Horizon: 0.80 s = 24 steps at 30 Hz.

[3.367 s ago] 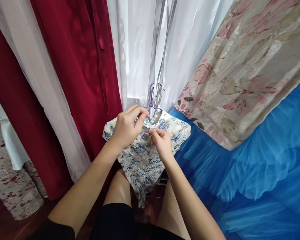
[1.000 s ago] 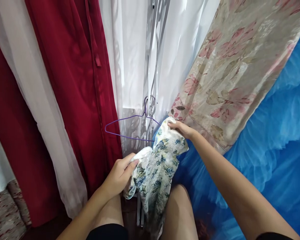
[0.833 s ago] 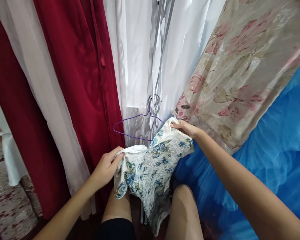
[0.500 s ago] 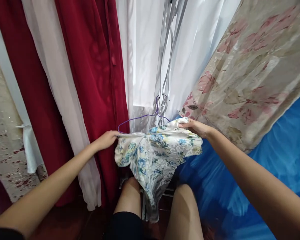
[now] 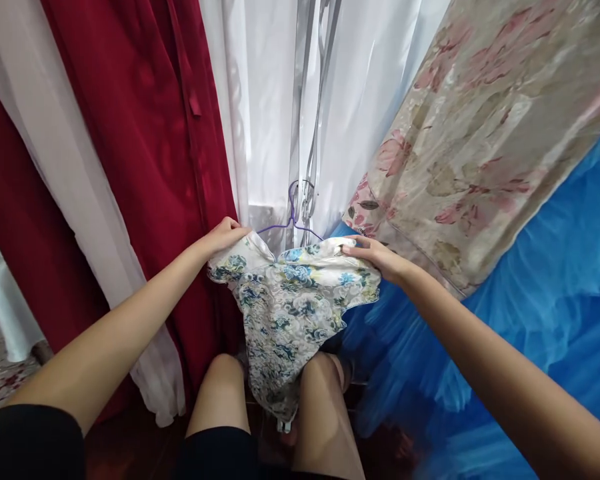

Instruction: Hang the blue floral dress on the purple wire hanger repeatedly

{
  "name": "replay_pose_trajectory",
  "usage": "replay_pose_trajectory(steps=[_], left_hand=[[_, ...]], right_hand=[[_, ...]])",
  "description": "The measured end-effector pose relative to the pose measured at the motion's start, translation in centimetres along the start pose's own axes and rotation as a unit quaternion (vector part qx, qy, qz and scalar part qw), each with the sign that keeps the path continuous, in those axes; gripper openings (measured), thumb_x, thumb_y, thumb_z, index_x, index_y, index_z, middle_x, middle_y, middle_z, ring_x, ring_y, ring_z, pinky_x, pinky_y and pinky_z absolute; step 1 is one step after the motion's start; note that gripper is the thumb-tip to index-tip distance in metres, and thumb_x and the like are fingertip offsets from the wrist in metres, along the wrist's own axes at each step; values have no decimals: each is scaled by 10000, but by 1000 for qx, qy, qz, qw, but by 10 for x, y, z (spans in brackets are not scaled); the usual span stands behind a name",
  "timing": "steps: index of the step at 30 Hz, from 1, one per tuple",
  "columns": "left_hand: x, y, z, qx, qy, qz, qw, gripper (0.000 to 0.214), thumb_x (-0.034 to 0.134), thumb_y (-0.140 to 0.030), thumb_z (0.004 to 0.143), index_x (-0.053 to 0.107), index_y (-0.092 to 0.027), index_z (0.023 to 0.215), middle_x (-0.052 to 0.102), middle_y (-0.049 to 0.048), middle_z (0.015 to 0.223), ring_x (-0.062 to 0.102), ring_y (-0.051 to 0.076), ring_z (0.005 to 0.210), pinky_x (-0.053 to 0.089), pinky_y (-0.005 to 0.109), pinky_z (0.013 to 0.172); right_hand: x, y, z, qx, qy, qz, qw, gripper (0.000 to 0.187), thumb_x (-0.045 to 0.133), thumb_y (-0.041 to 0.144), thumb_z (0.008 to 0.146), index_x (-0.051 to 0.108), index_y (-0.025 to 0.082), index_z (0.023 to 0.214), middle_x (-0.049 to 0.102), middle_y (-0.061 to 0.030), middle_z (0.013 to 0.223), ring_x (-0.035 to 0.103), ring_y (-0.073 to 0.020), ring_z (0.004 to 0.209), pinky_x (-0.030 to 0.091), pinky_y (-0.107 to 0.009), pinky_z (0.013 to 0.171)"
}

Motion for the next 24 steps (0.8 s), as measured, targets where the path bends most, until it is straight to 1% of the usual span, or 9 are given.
replay_pose_trajectory(steps=[2,4,6,9,10,12,15,21,24], left_hand=[[-1,9,-2,-25,26,23,999,386,752,-497,688,567,-179,807,563,5,691,495,160,612,345,265,546],[-9,8,-7,-11,6,51,999,424,737,-568,715,555,-187,758,555,0,659,480,156,597,326,265,551],[-16,-8,-18,61,-25,66,996,457,658,-616,792,531,-191,684,537,-4,634,468,152,609,315,263,570],[-14,-42,-47,185,-27,39,982,517,442,-611,945,550,-183,677,539,2,635,471,159,633,320,267,599],[-11,-51,-57,214,-25,38,976,509,422,-598,961,587,-180,724,561,5,653,484,164,641,328,268,610],[-6,-65,-75,249,-28,68,966,435,500,-582,938,651,-182,854,614,6,710,525,176,671,348,267,643],[3,-72,-88,256,-38,110,960,366,583,-542,899,663,-187,857,608,-3,704,528,171,664,339,262,649],[15,-81,-88,251,-40,101,962,442,517,-542,928,537,-180,675,450,-23,612,406,135,595,266,257,584],[7,-82,-76,238,-62,112,963,454,513,-549,925,486,-187,651,431,-23,608,414,136,600,249,261,576]], right_hand=[[-14,-6,-13,-47,-48,-63,996,470,922,416,640,726,195,1005,741,-22,902,646,-161,742,492,-255,655],[-19,-13,-28,-75,-53,-104,990,394,886,495,674,706,173,814,678,3,757,565,-132,658,426,-242,601],[-17,-12,-43,-92,-52,-86,991,427,816,566,737,652,175,692,594,21,639,487,-118,583,368,-248,556],[-13,12,-57,-124,-90,-9,988,408,803,527,759,592,196,647,521,30,586,423,-111,532,319,-253,509],[-11,23,-61,-133,-108,11,985,398,815,495,748,571,204,631,501,32,574,405,-110,518,305,-253,493],[-10,43,-65,-141,-141,35,979,391,834,445,717,540,214,602,476,30,552,386,-110,496,288,-256,465],[-12,51,-68,-119,-157,32,980,366,852,422,677,567,214,579,507,16,528,419,-121,476,302,-267,444],[-39,35,-49,-81,-202,89,972,250,876,365,627,756,181,746,731,-46,690,623,-198,608,472,-300,554],[-27,47,-36,-73,-206,135,966,228,848,314,644,768,168,799,762,-55,750,663,-216,667,524,-311,619]])
Point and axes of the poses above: each hand's wrist, its own z-axis towards the middle knuckle, its own x-axis out of the palm, y = z × x, the point moved 8 cm from there along z, towards the middle knuckle
